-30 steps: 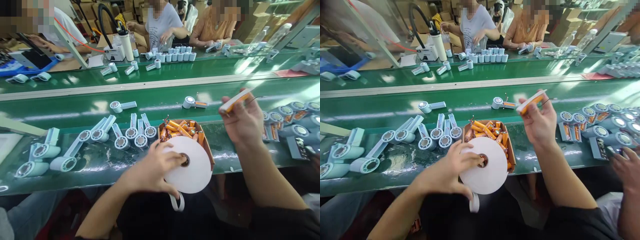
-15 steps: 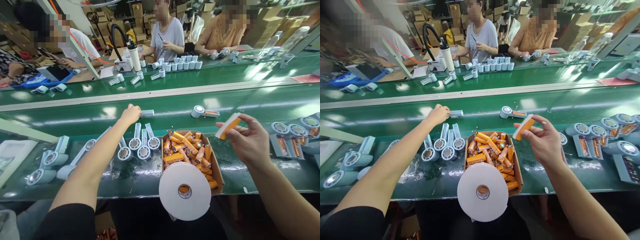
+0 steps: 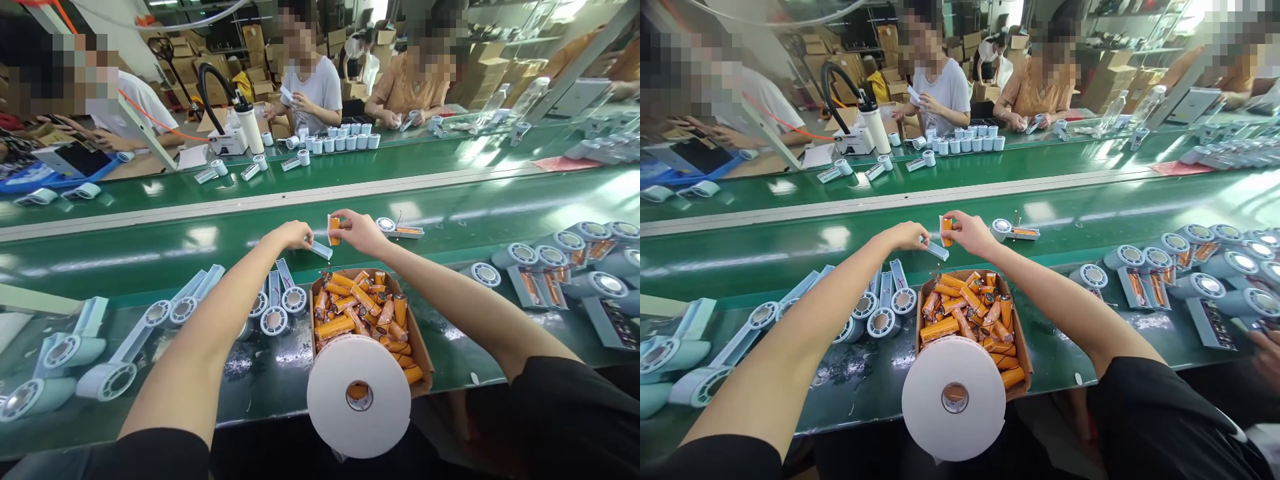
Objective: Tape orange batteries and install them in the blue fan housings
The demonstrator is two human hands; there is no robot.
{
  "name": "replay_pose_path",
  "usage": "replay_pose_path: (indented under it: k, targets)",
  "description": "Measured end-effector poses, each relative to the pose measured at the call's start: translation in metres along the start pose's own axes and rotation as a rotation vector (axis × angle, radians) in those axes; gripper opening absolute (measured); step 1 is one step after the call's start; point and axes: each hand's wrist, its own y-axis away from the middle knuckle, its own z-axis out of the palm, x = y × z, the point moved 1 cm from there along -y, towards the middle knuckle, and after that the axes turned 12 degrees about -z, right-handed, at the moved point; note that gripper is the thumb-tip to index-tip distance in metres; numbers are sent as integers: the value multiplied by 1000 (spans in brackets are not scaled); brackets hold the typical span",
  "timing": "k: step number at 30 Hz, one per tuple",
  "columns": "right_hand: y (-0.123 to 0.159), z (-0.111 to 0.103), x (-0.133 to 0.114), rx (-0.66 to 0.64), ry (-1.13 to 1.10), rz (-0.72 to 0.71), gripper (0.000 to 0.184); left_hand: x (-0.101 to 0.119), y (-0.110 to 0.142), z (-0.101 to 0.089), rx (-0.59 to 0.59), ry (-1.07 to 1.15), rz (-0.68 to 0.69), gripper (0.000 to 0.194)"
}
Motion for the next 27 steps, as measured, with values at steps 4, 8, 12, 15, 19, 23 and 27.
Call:
replay_pose_path:
  k: [4, 8, 12, 15, 19, 23, 27]
  targets:
    - [-10, 16, 1, -125, 177, -33, 37, -3, 6, -4, 53, 80, -33, 25]
    - [-10, 25, 1, -265, 489, -81, 39, 4, 2, -3, 90, 120, -69, 24]
    - [-7, 28, -5, -430, 695, -147, 37, 13, -7, -2, 95, 138, -92, 22]
    - [-9, 29, -9, -500, 718, -146, 39, 18, -13, -2, 109, 157, -109, 21]
    - [-17, 33, -9, -559, 732, -116, 42, 21, -16, -1, 142, 191, -128, 24]
    - [-22, 37, -6, -589, 724, -84, 44, 24, -17, 1, 168, 221, -150, 27]
    - [-23, 43, -2, -608, 690, -70, 34, 29, -15, 4, 188, 243, -169, 27]
